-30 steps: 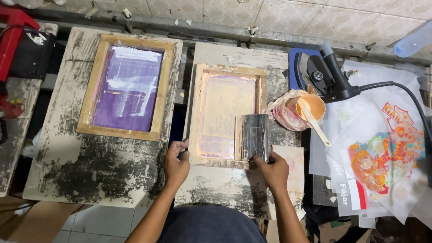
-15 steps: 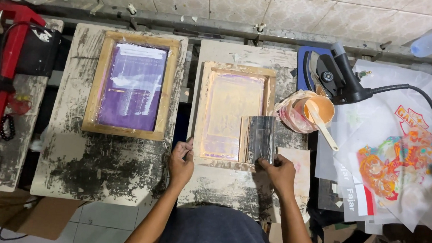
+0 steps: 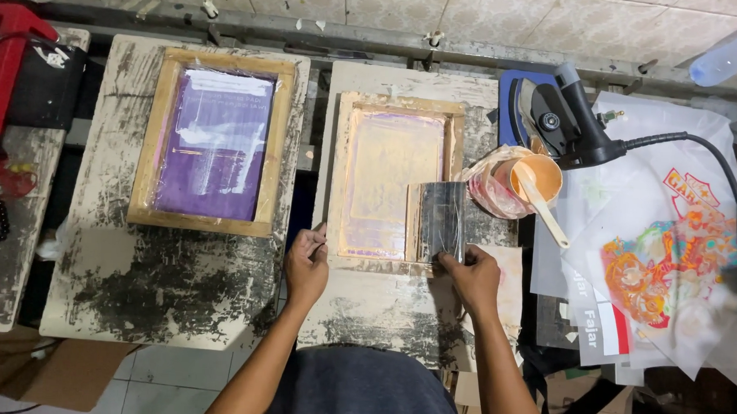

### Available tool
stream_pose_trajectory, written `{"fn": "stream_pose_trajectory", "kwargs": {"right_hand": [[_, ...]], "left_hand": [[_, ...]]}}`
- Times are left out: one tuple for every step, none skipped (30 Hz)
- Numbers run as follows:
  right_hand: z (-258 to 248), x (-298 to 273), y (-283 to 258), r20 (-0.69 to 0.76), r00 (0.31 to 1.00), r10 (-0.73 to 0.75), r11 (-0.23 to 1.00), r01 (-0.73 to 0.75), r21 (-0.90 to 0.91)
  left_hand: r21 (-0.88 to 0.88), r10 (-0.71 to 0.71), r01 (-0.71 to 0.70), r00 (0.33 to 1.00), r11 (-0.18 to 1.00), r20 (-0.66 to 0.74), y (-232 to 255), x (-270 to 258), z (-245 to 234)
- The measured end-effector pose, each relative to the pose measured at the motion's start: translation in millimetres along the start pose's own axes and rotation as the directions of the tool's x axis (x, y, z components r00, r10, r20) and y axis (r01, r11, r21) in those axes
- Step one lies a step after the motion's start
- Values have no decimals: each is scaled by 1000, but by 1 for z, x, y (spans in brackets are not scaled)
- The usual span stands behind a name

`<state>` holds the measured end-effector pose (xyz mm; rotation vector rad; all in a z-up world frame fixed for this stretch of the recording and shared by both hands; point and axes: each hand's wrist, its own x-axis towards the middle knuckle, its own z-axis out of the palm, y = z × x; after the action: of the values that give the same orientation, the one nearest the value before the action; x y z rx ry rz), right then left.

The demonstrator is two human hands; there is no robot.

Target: The person uses a squeegee to spread orange ink across a screen printing frame placed on a table. They repeatedly pull the squeegee across the screen to ensure even coverage of the ink.

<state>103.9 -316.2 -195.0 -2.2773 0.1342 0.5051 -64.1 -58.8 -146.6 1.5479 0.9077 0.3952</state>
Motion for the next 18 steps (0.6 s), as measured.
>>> {"fn": "stream_pose_trajectory", "kwargs": {"right_hand": [[0, 0, -2, -5, 1000, 3, 1000, -3, 1], [0, -1, -5, -5, 1000, -3, 1000, 3, 2], [1, -1, -8, -4, 1000, -9, 1000, 9, 6], [-3, -1, -14, -8, 1000, -7, 1000, 7, 9], [-6, -2, -20, -12, 1000, -11, 1000, 11, 17], [-9, -2, -27, -15, 1000, -15, 1000, 15, 25], [-8, -2, -22, -14, 1000, -15, 1000, 16, 25], [-6, -3, -18, 1, 1000, -13, 1000, 13, 19], [-4, -2, -14, 16, 1000, -13, 1000, 13, 13], [-7, -4, -15, 17, 1000, -15, 1000, 15, 13], [-10, -3, -18, 48, 999, -12, 1000, 12, -3], [-14, -3, -21, 78, 997, -7, 1000, 9, -19], [-20, -10, -39, 75, 997, -15, 1000, 16, -17], [-26, -17, -58, 49, 998, -33, 999, 35, -39], [-33, -25, -74, 22, 999, -46, 997, 47, -62], [-31, -25, -82, 17, 999, -48, 997, 49, -62], [-29, -27, -88, -28, 997, -78, 992, 74, -102], [-26, -28, -95, -72, 991, -109, 985, 98, -142]], "left_hand": [[0, 1, -1, 1000, 1000, 6, 3, 0, 0], [12, -6, 6, 1000, 1000, 2, 6, 0, 0], [26, -12, 12, 1000, 1000, -3, 9, 2, 0], [28, -10, 10, 1000, 1000, 2, 9, 3, 1], [41, -12, 12, 1000, 999, -1, 9, 4, 1], [54, -14, 14, 1000, 998, -3, 9, 5, 1], [54, -14, 14, 1000, 998, -4, 8, 6, 2], [62, -20, 20, 1000, 998, -4, 8, 6, 2], [70, -24, 24, 1000, 997, -6, 8, 7, 2], [69, -23, 24, 1000, 997, -8, 6, 7, 1], [85, -26, 26, 1000, 996, -5, 4, 8, 1], [100, -28, 28, 1000, 995, -3, 3, 9, 0], [97, -21, 22, 1000, 995, -5, 1, 14, 0], [125, 24, -18, 998, 992, -51, -1, 18, 1], [154, 67, -53, 994, 987, -91, -4, 21, 2], [151, 70, -56, 994, 987, -88, 8, 29, 5], [182, 162, -145, 983, 973, -82, 18, 36, 7], [212, 252, -232, 965, 949, -73, 28, 43, 9]]}}
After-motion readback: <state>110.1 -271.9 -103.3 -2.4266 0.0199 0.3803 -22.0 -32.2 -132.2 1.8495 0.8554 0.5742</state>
